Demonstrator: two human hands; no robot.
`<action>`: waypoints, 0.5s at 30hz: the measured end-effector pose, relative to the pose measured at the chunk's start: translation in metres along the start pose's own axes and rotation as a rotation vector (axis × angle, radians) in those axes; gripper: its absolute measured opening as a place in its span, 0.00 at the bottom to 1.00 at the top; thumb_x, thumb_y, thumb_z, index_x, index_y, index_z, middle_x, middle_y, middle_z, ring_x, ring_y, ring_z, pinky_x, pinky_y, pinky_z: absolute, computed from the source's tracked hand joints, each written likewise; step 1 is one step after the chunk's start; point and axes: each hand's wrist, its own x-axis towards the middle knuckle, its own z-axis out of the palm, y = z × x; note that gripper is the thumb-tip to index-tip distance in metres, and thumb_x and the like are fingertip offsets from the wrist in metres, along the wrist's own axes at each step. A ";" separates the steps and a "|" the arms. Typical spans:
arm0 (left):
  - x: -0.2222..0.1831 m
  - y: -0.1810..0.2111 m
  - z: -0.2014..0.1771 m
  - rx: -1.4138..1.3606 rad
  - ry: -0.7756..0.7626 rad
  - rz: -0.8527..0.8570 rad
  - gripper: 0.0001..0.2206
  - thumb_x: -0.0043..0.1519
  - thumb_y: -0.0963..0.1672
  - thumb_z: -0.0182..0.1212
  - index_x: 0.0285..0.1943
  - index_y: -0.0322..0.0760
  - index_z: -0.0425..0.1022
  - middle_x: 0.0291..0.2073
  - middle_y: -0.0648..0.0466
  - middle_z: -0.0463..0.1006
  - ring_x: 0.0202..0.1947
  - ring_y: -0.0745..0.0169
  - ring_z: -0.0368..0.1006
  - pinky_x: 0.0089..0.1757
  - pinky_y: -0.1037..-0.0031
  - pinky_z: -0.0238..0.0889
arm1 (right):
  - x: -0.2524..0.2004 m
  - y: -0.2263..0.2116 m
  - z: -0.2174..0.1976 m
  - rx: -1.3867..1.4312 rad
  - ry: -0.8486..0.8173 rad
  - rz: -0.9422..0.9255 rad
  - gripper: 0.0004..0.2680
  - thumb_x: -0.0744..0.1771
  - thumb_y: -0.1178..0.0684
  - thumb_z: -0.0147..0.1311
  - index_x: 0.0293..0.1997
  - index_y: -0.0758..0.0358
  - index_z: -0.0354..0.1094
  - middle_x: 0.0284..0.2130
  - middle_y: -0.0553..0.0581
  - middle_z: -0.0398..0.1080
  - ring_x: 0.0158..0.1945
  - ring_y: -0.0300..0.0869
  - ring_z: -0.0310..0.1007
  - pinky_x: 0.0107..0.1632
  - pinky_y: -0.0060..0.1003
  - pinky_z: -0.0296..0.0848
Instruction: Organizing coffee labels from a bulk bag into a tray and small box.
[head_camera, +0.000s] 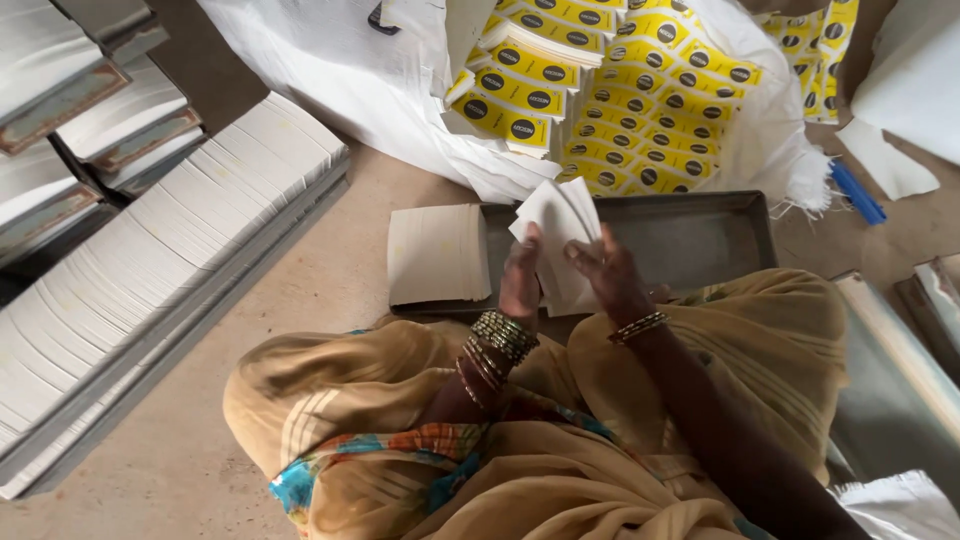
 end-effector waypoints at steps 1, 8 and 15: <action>0.006 -0.013 -0.007 0.015 -0.030 0.022 0.23 0.67 0.51 0.49 0.60 0.26 0.70 0.46 0.41 0.79 0.46 0.52 0.77 0.47 0.66 0.72 | -0.003 -0.001 0.005 0.129 -0.044 0.031 0.13 0.68 0.56 0.56 0.59 0.63 0.67 0.49 0.61 0.74 0.49 0.40 0.74 0.52 0.36 0.73; 0.022 -0.022 -0.019 0.063 -0.026 0.059 0.16 0.63 0.42 0.60 0.58 0.28 0.70 0.44 0.46 0.79 0.43 0.56 0.76 0.45 0.69 0.71 | -0.022 -0.011 -0.003 -0.488 -0.137 -0.803 0.12 0.69 0.62 0.48 0.59 0.59 0.63 0.67 0.72 0.58 0.66 0.51 0.67 0.58 0.40 0.73; 0.016 -0.016 -0.004 0.106 -0.015 0.211 0.15 0.64 0.40 0.61 0.59 0.29 0.71 0.45 0.47 0.81 0.43 0.57 0.77 0.44 0.67 0.73 | -0.014 0.054 -0.003 0.523 -0.185 0.156 0.17 0.72 0.53 0.52 0.71 0.58 0.61 0.48 0.57 0.70 0.37 0.37 0.62 0.37 0.31 0.64</action>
